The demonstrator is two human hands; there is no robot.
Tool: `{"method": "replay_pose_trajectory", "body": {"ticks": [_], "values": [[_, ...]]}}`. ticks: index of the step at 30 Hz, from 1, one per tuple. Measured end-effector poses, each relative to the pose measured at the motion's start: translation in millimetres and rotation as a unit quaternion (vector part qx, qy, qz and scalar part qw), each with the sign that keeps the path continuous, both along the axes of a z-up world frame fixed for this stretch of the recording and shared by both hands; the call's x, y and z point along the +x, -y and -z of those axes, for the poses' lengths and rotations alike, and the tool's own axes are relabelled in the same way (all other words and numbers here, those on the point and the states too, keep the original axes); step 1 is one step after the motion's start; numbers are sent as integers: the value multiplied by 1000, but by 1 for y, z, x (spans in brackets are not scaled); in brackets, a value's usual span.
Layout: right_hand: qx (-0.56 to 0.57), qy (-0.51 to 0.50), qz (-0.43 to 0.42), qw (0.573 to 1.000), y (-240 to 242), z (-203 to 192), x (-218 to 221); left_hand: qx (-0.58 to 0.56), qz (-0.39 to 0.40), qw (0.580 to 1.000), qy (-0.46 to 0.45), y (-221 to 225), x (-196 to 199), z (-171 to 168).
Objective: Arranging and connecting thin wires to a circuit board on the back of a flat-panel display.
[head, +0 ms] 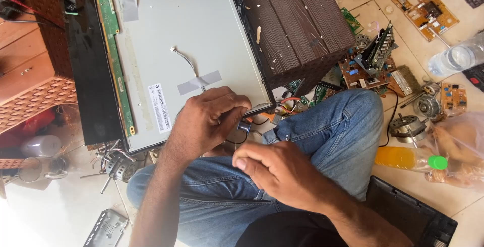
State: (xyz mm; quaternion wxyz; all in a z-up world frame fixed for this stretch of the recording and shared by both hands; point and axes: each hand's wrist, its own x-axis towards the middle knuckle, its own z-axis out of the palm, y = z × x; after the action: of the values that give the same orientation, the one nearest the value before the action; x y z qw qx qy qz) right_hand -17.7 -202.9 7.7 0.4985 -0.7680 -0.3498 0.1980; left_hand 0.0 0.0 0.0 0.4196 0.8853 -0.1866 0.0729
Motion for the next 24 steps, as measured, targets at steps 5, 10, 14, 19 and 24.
{"method": "replay_pose_trajectory", "body": {"ticks": [5, 10, 14, 19, 24], "values": [[11, 51, 38, 998, -3, -23, 4, -8, -1, 1000, 5, -1, -2, 0], [56, 12, 53, 997, 14, -23, 8, -47, -4, 999, -5, -2, -1, -7], [24, -1, 149, 989, 24, -4, -2, -75, 4, 997, -22, -4, -1, -8], [41, 27, 192, 980, 15, 22, -8, -102, -5, 994, -46, -2, 1, -10], [68, 183, 147, 970, -3, 24, -7, -43, -49, 992, -112, 1, 2, -23]]}}
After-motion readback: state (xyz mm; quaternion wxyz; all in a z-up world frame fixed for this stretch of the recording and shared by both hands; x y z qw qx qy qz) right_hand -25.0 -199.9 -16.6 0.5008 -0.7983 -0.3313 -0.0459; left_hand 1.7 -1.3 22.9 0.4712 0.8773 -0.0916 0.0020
